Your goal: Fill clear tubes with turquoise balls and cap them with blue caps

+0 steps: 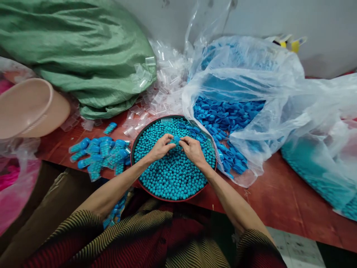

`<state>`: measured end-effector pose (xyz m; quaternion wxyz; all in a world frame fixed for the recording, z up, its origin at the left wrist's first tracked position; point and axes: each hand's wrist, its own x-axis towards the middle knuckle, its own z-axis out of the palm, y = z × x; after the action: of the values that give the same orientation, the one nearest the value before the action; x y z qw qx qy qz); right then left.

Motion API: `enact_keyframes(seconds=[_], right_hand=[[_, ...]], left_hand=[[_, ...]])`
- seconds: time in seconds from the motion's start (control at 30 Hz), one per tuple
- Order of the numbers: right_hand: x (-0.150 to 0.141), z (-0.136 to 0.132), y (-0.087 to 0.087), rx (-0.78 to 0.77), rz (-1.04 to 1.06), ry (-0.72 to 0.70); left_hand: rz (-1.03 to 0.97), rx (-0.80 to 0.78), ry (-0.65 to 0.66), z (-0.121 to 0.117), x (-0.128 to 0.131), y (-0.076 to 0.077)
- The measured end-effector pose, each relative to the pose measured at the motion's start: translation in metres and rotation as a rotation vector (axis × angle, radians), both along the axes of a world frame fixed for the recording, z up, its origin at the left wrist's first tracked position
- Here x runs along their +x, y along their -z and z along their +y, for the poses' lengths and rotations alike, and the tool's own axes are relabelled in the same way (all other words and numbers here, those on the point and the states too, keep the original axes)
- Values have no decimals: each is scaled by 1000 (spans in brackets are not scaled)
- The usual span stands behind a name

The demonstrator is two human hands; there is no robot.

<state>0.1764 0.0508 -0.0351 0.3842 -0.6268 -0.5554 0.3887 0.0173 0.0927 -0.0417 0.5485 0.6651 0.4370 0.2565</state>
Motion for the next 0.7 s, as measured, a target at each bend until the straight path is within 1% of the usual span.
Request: enact_keyframes(seconds=[0.07, 0.13, 0.2, 0.3, 0.4, 0.5, 0.6, 0.7], right_hand=[[-5, -3, -4, 3, -25, 13], [-9, -6, -7, 25, -72, 32], [-12, -8, -9, 37, -108, 45], [-15, -11, -13, 19, -91, 48], [-16, -14, -16, 14, -49, 47], [-13, -16, -18, 29, -73, 56], [-5, -20, -19, 50, -114, -10], [9, -24, -17, 53, -132, -122]], left_hand=[[-101, -142, -40, -6, 1, 0], [-152, -202, -80, -12, 2, 1], [-180, -205, -111, -17, 4, 3], [-208, -188, -129, -22, 4, 1], [-230, -185, -114, -24, 3, -5], [-220, -197, -96, -25, 1, -9], [-182, -195, -92, -30, 2, -12], [-167, -120, -110, -39, 7, -13]])
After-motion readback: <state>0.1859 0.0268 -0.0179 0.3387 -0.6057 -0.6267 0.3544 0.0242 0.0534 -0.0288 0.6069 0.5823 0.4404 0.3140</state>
